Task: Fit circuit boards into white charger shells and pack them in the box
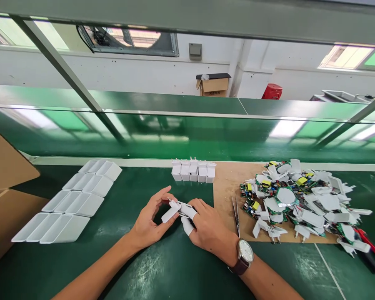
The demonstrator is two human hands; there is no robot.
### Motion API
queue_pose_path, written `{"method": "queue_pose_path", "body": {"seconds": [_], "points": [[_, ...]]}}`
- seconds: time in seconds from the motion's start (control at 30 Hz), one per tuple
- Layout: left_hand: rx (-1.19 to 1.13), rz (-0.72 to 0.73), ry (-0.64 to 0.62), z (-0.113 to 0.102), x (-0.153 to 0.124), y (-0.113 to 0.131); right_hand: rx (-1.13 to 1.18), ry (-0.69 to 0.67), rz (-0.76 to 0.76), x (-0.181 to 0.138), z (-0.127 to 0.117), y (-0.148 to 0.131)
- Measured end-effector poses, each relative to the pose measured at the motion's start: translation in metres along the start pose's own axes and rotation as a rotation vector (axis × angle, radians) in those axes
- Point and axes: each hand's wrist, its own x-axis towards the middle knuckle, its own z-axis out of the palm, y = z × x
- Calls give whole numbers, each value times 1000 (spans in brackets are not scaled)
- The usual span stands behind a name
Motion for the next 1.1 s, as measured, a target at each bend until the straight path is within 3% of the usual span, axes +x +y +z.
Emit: {"method": "queue_pose_path", "body": {"seconds": [0.1,0.23,0.37,0.53,0.73,0.9,1.1], "points": [[-24,-39,-14,0,1,0,58,23,42,-1,-1,0],[-35,-57,-23,-1,0,-2,39,59,-13,-4,0,2],[-42,-80,-45,-1,0,-4,126,82,55,-3,1,2],[-52,-119,2,1,-2,-7,211,28,84,-1,5,2],[13,91,-6,6,-1,6,902,106,474,6,13,1],[136,225,80,11,-1,14,1431,-22,690,13,14,-10],[214,403,51,8,1,10,1623,-25,827,13,13,-15]]}}
